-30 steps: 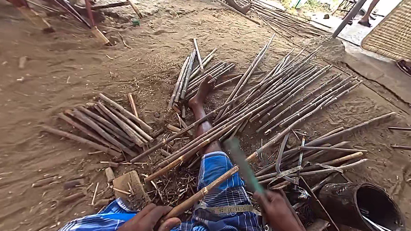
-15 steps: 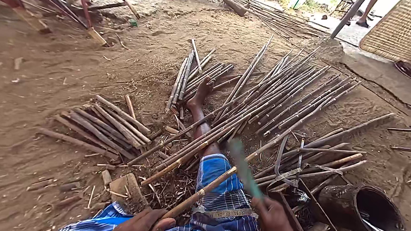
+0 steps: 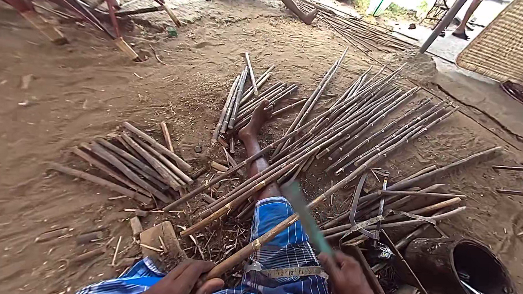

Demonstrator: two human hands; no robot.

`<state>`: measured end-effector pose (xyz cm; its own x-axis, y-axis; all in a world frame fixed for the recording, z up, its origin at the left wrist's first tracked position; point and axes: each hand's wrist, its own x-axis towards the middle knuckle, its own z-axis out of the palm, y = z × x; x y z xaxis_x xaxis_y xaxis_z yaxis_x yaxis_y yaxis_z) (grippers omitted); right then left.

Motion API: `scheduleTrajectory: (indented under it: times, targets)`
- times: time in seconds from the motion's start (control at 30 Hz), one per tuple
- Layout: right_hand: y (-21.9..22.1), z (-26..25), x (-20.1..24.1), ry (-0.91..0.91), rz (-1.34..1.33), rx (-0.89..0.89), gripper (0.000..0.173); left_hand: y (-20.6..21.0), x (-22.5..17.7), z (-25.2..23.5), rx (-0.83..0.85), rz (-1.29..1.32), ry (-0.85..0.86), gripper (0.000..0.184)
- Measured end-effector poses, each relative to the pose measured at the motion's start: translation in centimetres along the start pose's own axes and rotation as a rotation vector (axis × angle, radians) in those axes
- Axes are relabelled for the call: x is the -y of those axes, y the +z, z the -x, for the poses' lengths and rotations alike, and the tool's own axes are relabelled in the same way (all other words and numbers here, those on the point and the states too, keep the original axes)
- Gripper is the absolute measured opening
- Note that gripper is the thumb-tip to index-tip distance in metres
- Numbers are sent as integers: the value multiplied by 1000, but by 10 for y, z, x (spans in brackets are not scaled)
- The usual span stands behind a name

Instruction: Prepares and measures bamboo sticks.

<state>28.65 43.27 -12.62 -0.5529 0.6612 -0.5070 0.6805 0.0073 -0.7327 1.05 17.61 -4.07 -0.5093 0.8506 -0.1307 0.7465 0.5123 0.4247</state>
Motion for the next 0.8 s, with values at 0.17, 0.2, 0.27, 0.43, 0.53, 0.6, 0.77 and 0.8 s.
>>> scheduleTrajectory:
  times: [0.17,0.2,0.27,0.43,0.53,0.6,0.77,0.8]
  targets:
    - [-5,-12,1,85,-54,-73,58,3,-3,4,-53,-43,-4,45]
    - [-8,-15,2,104,-68,-85,58,4,-5,5,-74,-66,0,42]
    - [-2,-3,16,31,29,55,56,6,-6,5,-115,-111,10,39]
    - [-14,-18,15,101,6,-64,58,12,-5,7,-191,-202,46,31]
    - [-5,-2,31,30,78,93,58,13,-7,7,-253,-256,48,28]
    - [0,6,34,22,131,127,58,14,-5,11,-278,-285,63,27]
    - [-13,-14,37,128,34,26,58,20,-5,9,-398,-404,88,22]
    - [-9,-8,37,104,54,80,58,18,-5,12,-404,-406,83,19]
